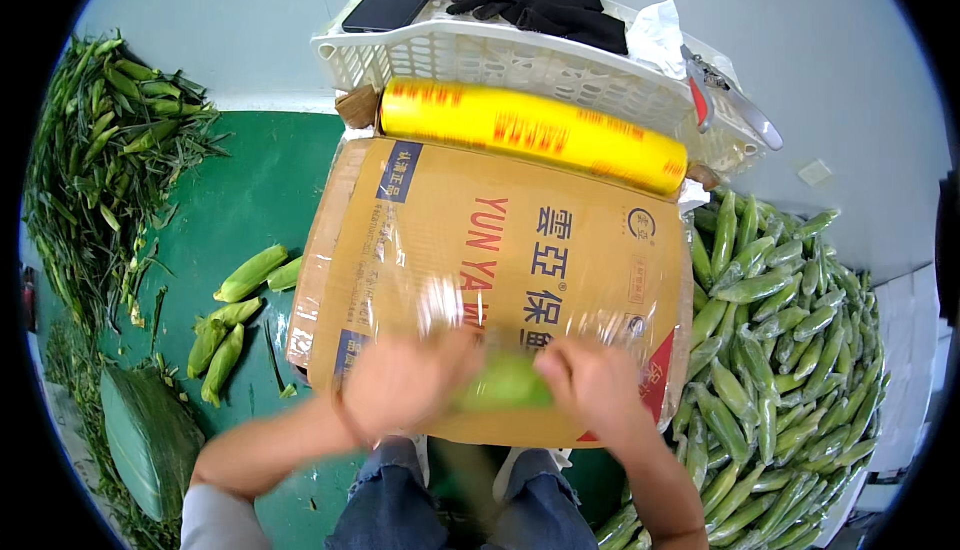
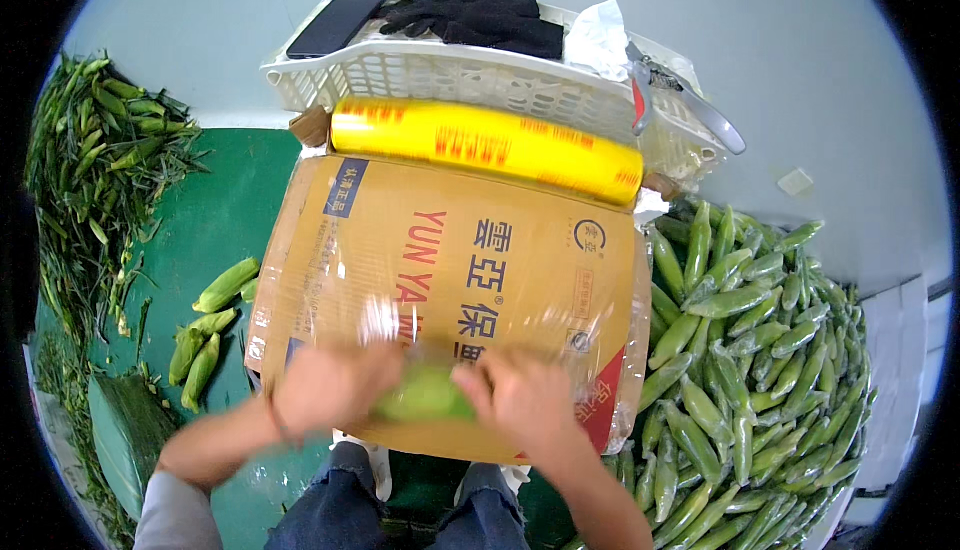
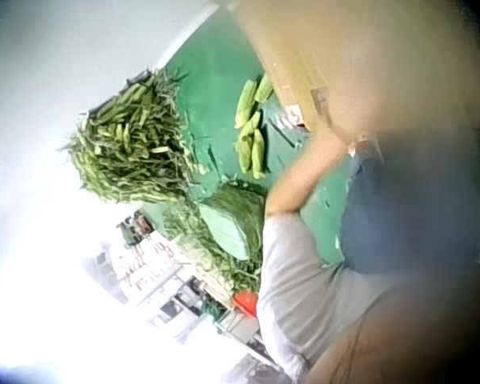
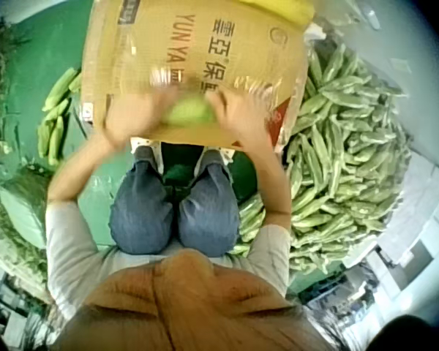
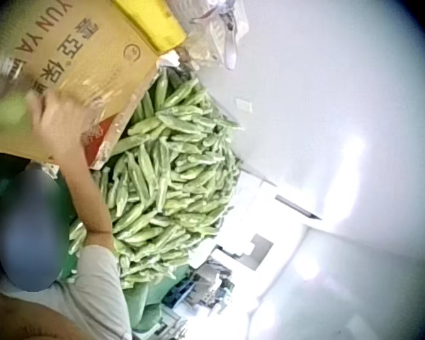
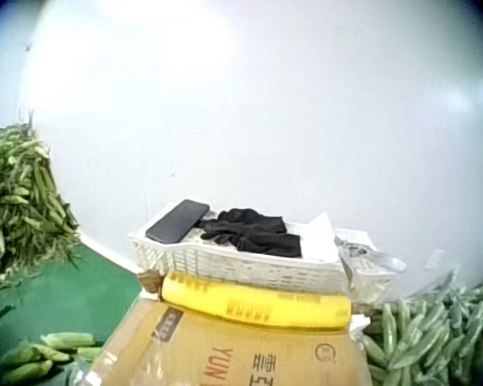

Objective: The person wraps individual ears of corn in plastic wrap by hand using a dispenser on a table and then sweeps corn husks off the floor with a broom.

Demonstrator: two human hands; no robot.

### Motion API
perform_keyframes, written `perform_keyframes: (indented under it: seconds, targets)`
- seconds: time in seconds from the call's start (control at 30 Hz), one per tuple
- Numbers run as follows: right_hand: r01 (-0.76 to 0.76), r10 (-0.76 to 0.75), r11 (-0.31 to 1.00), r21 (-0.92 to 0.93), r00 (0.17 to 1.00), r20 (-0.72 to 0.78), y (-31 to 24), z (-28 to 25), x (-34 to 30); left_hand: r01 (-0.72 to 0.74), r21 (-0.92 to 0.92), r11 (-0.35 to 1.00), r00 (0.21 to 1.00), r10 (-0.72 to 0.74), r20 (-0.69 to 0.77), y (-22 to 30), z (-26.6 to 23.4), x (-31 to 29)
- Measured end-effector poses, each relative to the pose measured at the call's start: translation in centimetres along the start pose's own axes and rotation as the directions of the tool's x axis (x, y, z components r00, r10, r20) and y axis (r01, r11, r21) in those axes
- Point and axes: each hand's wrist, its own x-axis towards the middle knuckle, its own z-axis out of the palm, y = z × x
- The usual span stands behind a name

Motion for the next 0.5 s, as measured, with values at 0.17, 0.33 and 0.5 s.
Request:
perform_keyframes:
  seconds: [0.17, 0.33, 0.5]
  targets:
    - [-0.006, -0.003, 0.990, 0.141, 0.998, 0.066, -1.2, -0.4, -2.6, 0.102, 0.147, 0.984, 0.991, -0.087, -0.105, 2.0, 0.8, -2.2]
    - [0.398, -0.485, 0.811, -0.429, 0.867, -0.112, -1.3, 0.3, 5.2, 0.067, -0.091, 0.994, 0.941, -0.093, -0.325, -9.2, -0.1, 11.0]
    - [0.382, -0.412, 0.855, -0.351, 0.911, -0.015, 0.7, 0.6, 9.7, -0.157, 0.185, 0.970, 0.985, 0.140, 0.099, -10.2, -0.6, 15.2]
